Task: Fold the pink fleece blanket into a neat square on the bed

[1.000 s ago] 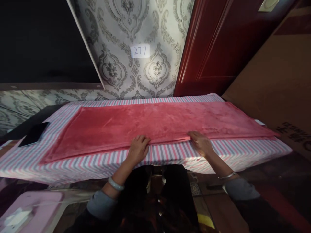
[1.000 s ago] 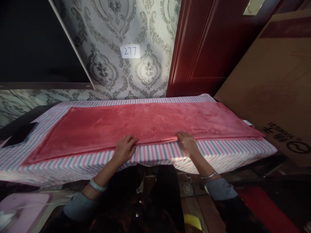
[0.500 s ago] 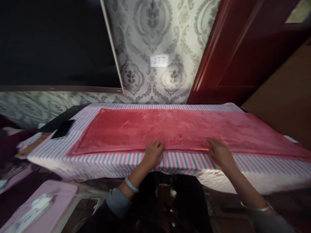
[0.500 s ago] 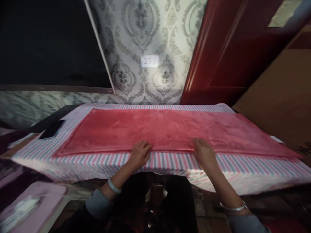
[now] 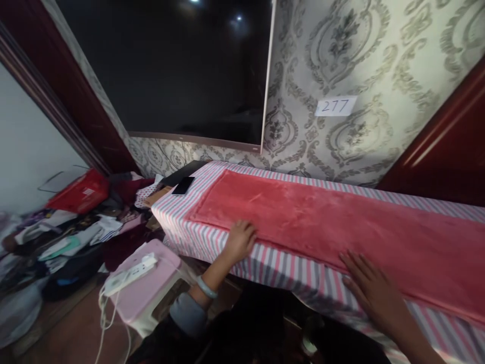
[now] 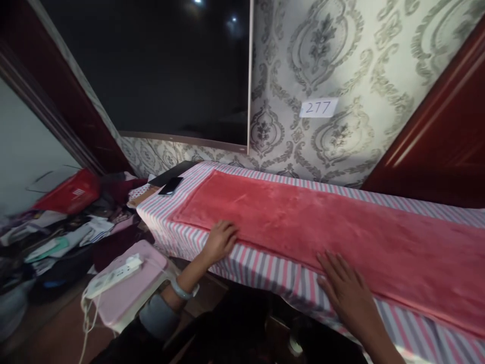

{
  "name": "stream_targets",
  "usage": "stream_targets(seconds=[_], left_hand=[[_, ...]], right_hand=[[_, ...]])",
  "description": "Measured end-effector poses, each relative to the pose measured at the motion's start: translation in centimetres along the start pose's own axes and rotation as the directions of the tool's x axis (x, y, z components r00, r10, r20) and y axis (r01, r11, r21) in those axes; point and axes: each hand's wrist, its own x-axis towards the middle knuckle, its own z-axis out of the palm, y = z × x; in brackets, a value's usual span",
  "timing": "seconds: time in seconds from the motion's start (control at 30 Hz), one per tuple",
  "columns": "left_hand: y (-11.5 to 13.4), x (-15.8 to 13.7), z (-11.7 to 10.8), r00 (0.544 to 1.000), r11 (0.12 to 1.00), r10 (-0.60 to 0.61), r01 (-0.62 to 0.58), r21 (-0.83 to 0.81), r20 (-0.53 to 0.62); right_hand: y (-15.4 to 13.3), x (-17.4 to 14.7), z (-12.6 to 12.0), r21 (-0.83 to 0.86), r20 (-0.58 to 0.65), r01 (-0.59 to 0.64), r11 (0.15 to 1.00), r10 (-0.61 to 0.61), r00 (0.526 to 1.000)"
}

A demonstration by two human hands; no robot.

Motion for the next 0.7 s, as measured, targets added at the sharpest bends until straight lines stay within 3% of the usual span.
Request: stream_targets(seconds=[0.13,0.27,0.5,0.7], left_hand=[[-6.1,-0.6,-3.5,0.979,0.973,-0.202,0.205,0.11,-0.037],[-10.1,-0.4,-6.3,0.904,0.871,-0.424,0.424,0.248,-0.058],[-12.2,0.9,-7.7,0.732,0.651,-0.676,0.646,0.4,-0.082],[-13.7,2.9,-8.3,0.632,0.579,-0.775,0.717,0.388,-0.01]], right_hand=[[0.3,-0.2,0.4,0.041,-0.003,0.01,0.999,-0.01,1.0],[0.6,-0.4,0.9,0.07,0.001,0.015,0.997,-0.015,1.0],[0.8,-0.5,0.8,0.034,0.044,-0.002,0.999,0.0,0.999],[0.9,-0.5,0.9,0.055,-0.004,0.02,0.998,-0.02,1.0]])
